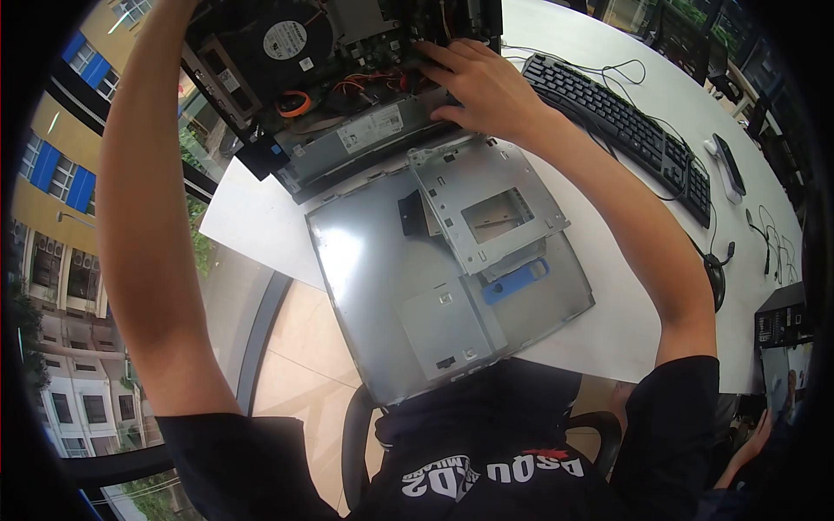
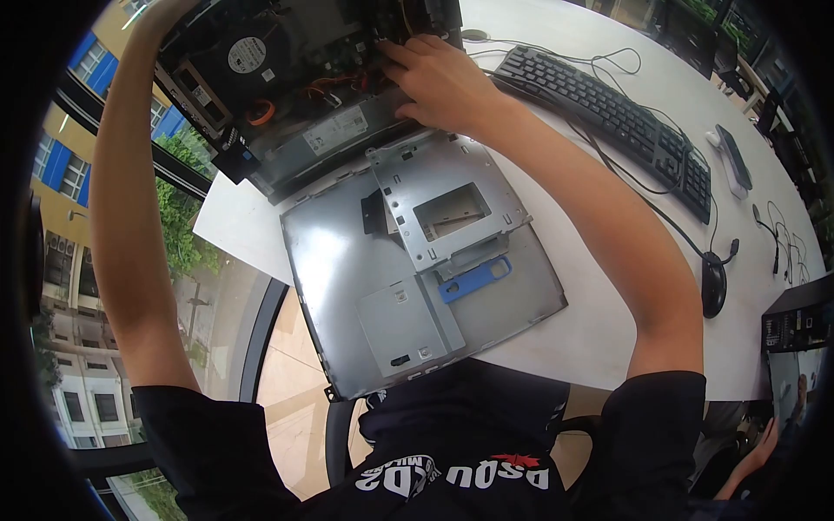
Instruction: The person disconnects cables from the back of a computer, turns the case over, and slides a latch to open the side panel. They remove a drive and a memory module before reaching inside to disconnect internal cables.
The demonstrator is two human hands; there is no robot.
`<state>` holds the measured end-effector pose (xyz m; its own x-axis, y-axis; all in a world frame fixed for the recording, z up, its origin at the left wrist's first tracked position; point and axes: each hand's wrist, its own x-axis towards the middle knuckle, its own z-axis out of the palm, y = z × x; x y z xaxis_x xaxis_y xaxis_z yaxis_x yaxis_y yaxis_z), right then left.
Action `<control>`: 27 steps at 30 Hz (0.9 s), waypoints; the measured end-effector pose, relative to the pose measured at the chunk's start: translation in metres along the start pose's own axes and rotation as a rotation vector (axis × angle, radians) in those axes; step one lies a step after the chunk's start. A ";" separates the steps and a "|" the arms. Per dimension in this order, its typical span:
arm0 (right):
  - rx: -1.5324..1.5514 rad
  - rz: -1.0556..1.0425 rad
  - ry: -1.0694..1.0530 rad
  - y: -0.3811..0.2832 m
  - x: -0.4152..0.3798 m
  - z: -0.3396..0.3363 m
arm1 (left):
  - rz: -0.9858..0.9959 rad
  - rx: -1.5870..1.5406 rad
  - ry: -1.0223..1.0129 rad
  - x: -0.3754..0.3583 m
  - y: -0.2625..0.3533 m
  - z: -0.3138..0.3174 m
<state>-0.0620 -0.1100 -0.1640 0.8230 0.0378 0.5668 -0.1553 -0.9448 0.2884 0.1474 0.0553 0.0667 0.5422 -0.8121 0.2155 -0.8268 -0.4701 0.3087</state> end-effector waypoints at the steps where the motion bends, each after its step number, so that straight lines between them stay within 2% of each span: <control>1: 0.006 0.004 -0.004 0.000 0.000 0.000 | 0.011 -0.021 -0.020 -0.009 0.004 0.000; 4: 0.005 0.014 -0.012 -0.002 0.000 -0.001 | 0.138 -0.052 -0.079 -0.013 0.001 -0.003; 7: -0.001 0.012 -0.011 -0.001 0.001 -0.001 | 0.109 -0.090 -0.084 -0.012 0.000 -0.002; 10: -0.004 0.019 -0.011 -0.001 0.001 0.000 | -0.059 -0.070 -0.015 -0.011 0.012 0.002; 17: -0.004 0.035 -0.023 -0.003 0.003 -0.002 | -0.095 -0.110 -0.047 -0.004 0.009 0.001; 19: 0.005 0.016 0.033 -0.003 0.003 -0.001 | -0.089 -0.146 -0.063 0.004 0.007 0.002; 20: 0.012 0.005 0.060 -0.003 0.003 0.000 | -0.082 -0.088 -0.019 -0.018 0.018 0.001; 24: 0.018 0.006 0.077 -0.003 0.002 0.000 | -0.063 -0.086 -0.046 0.007 0.002 0.001; 26: 0.016 0.005 0.101 -0.003 0.002 0.002 | -0.045 -0.071 -0.062 -0.014 0.015 -0.001; 27: 0.027 0.004 0.041 -0.001 0.003 0.001 | -0.037 -0.063 -0.063 -0.013 0.015 -0.002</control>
<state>-0.0586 -0.1092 -0.1630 0.7990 0.0469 0.5995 -0.1433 -0.9534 0.2656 0.1286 0.0599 0.0707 0.5600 -0.8158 0.1446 -0.7942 -0.4790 0.3738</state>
